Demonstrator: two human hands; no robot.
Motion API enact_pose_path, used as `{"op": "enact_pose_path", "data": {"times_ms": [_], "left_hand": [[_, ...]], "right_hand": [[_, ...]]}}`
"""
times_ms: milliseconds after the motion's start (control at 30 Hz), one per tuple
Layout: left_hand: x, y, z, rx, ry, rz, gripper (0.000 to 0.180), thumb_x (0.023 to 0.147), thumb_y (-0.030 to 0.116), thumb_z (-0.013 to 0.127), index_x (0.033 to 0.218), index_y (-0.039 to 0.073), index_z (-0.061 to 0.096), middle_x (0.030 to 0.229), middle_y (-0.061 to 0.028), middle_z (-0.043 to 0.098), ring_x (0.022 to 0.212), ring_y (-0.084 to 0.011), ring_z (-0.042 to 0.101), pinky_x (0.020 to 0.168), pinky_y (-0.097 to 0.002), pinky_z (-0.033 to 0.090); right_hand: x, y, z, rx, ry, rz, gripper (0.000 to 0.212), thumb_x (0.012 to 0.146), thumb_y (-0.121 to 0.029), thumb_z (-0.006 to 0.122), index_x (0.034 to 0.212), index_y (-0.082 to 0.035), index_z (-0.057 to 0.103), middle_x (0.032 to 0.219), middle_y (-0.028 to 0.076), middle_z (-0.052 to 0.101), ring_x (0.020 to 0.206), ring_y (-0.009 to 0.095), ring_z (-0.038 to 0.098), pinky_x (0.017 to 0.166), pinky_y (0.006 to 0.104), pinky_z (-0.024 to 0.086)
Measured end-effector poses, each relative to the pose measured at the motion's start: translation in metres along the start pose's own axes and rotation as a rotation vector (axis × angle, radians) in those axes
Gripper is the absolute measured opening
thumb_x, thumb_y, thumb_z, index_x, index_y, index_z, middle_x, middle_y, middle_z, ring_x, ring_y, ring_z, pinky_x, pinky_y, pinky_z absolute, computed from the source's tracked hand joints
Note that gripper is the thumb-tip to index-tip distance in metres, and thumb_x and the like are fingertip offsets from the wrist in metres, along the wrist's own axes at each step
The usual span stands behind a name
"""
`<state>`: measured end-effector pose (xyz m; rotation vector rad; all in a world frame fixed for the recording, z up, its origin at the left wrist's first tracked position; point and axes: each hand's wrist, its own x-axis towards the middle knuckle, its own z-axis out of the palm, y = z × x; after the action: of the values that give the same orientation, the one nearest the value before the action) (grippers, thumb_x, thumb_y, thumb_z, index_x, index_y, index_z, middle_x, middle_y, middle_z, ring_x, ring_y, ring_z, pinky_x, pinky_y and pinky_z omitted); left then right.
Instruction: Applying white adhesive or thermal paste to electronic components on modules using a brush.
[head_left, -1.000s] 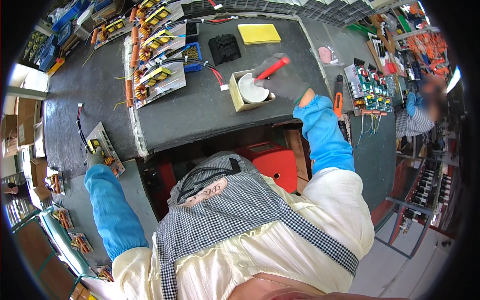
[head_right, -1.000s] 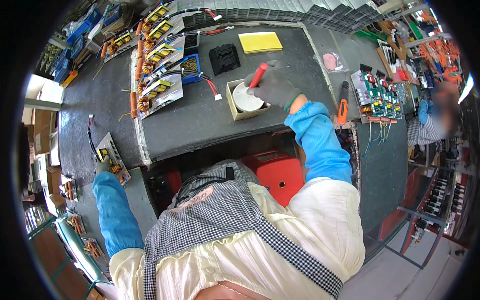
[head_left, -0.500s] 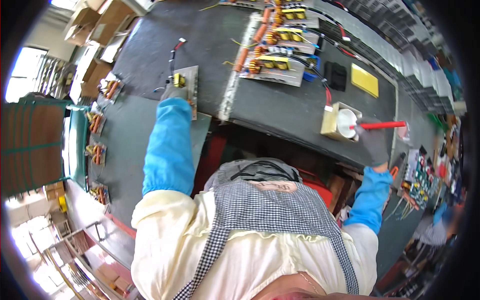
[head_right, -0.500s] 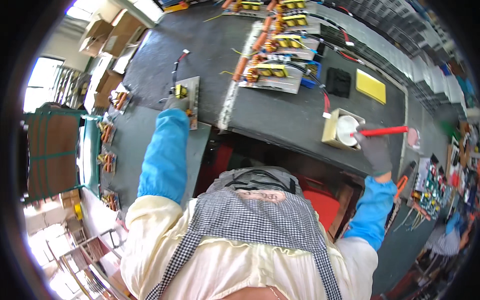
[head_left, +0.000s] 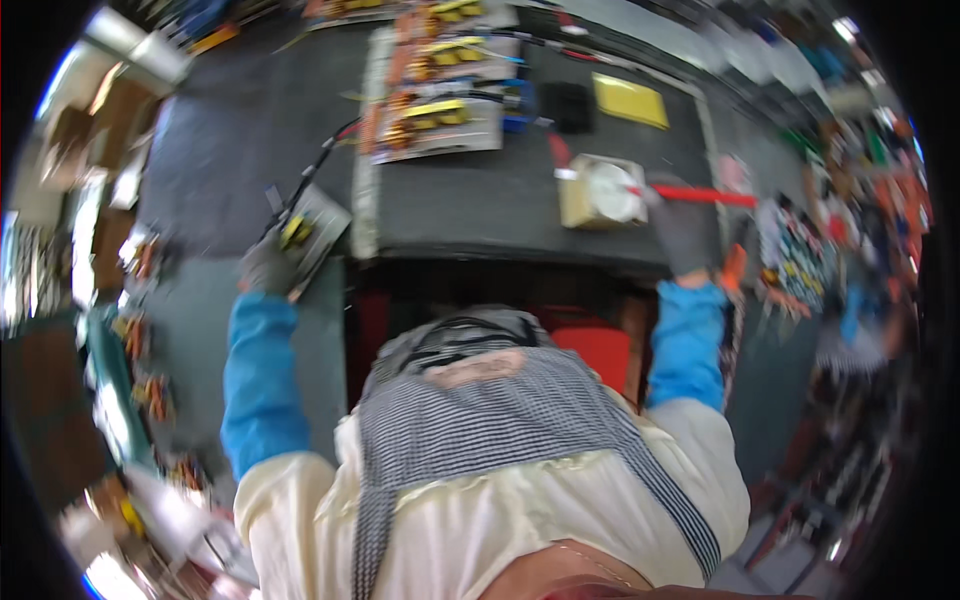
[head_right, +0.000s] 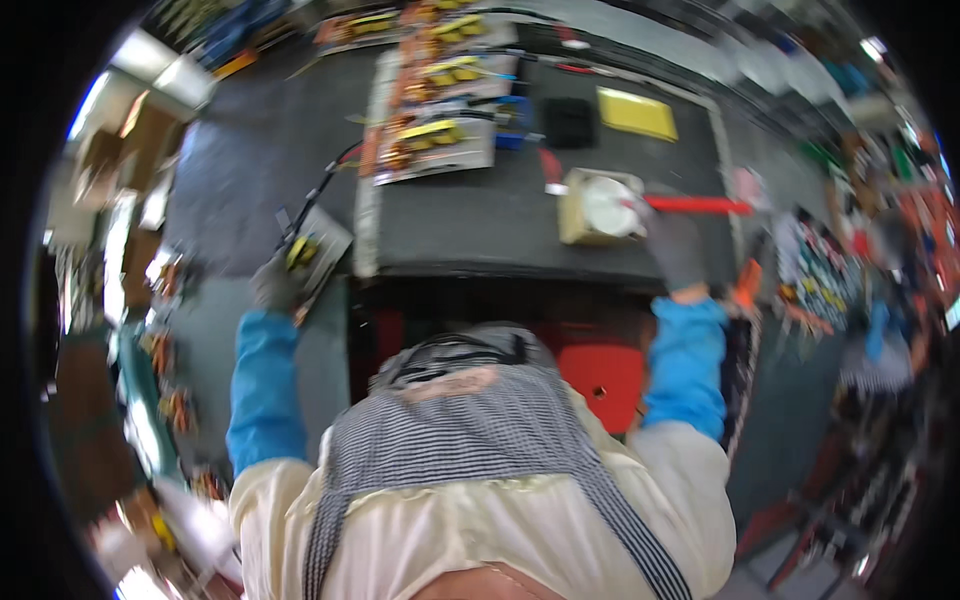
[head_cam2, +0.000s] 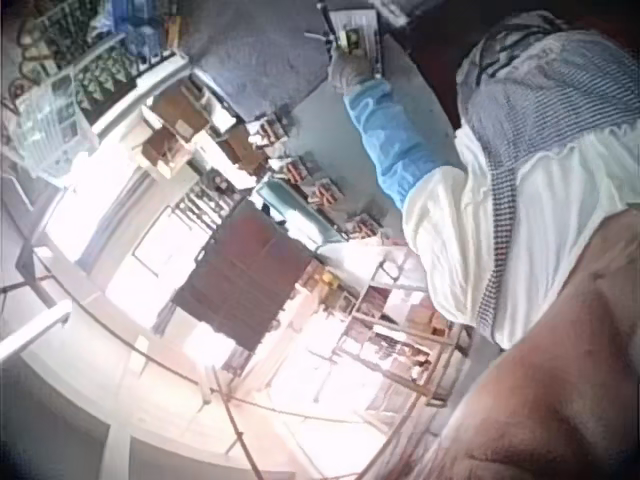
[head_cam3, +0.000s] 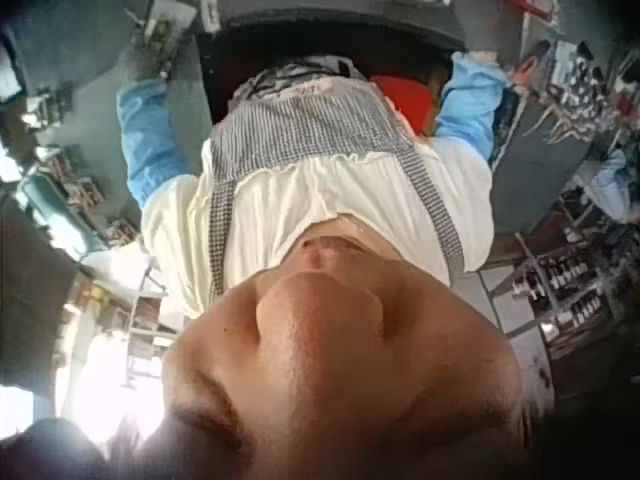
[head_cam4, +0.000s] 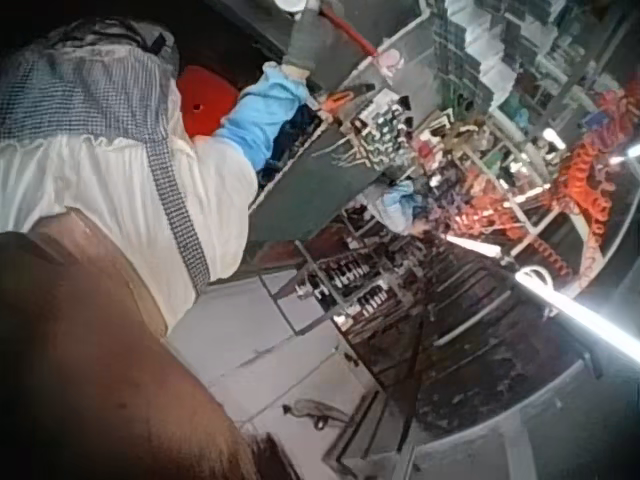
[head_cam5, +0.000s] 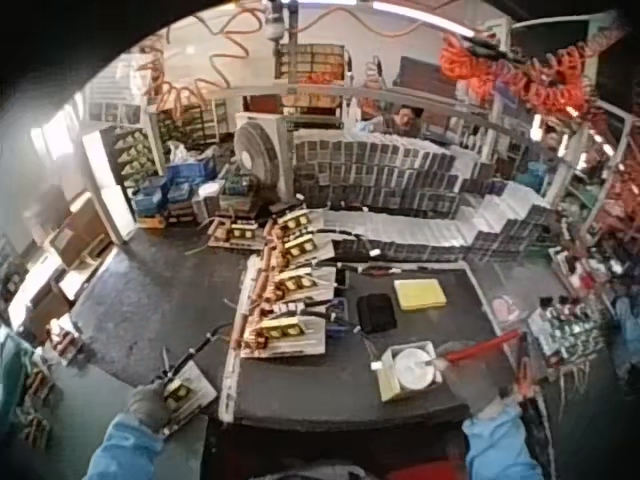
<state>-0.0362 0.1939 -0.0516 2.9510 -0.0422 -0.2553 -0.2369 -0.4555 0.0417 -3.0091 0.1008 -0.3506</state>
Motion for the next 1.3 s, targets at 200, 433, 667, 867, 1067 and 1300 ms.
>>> {"op": "enact_pose_path", "data": {"times_ms": [200,433,667,867,1067,1300], "left_hand": [[-0.007,0.002,-0.020,0.236,-0.096,0.097,0.057,0.088,0.050,0.075,0.135,0.019,0.065,0.118,-0.0216,0.073,0.114,-0.0410,0.069,0.095,-0.0533,0.052],[0.014,0.038,-0.040,-0.247,-0.279,-0.203,0.076,0.091,0.063,0.069,0.140,0.005,0.063,0.130,-0.0221,0.070,0.125,-0.0360,0.066,0.107,-0.0435,0.048],[0.014,0.044,-0.042,-0.326,-0.306,-0.370,0.064,0.099,0.058,0.061,0.134,0.005,0.069,0.131,-0.0204,0.070,0.130,-0.0352,0.063,0.109,-0.0434,0.045],[0.053,-0.019,0.011,-1.048,-0.141,-0.342,0.049,0.097,0.039,0.069,0.133,0.005,0.070,0.128,-0.0177,0.073,0.124,-0.0330,0.066,0.109,-0.0401,0.046],[0.066,0.001,-0.044,-0.573,0.011,-0.356,0.048,0.099,0.041,0.067,0.135,0.009,0.070,0.132,-0.0155,0.072,0.126,-0.0291,0.066,0.108,-0.0408,0.048],[0.144,0.005,0.014,0.006,-0.245,-0.503,0.070,0.093,0.064,0.063,0.138,0.011,0.069,0.152,-0.0134,0.059,0.140,-0.0347,0.055,0.119,-0.0428,0.042]], "right_hand": [[0.010,-0.033,0.001,0.576,0.121,0.297,0.021,0.095,-0.023,0.074,0.103,-0.003,0.072,0.088,0.008,0.071,0.084,0.020,0.069,0.080,0.0378,0.054],[0.018,-0.008,0.014,0.437,0.188,0.105,0.020,0.097,-0.026,0.070,0.106,-0.008,0.073,0.101,0.010,0.071,0.101,0.033,0.067,0.091,0.0451,0.051],[0.005,-0.045,-0.004,0.076,0.227,-0.081,0.017,0.092,-0.021,0.074,0.102,-0.008,0.072,0.101,0.011,0.072,0.098,0.033,0.067,0.089,0.0458,0.050],[-0.003,-0.044,0.008,0.200,0.200,0.016,0.020,0.092,-0.022,0.073,0.105,-0.007,0.073,0.101,0.012,0.072,0.098,0.034,0.068,0.092,0.0462,0.050],[-0.013,-0.051,0.003,0.093,0.248,0.016,0.021,0.093,-0.021,0.073,0.109,-0.008,0.073,0.103,0.013,0.072,0.101,0.034,0.067,0.094,0.0462,0.050],[-0.032,-0.072,0.000,0.131,0.178,0.002,0.022,0.092,-0.014,0.074,0.113,-0.007,0.071,0.107,0.015,0.070,0.102,0.036,0.066,0.092,0.0471,0.050]]}}
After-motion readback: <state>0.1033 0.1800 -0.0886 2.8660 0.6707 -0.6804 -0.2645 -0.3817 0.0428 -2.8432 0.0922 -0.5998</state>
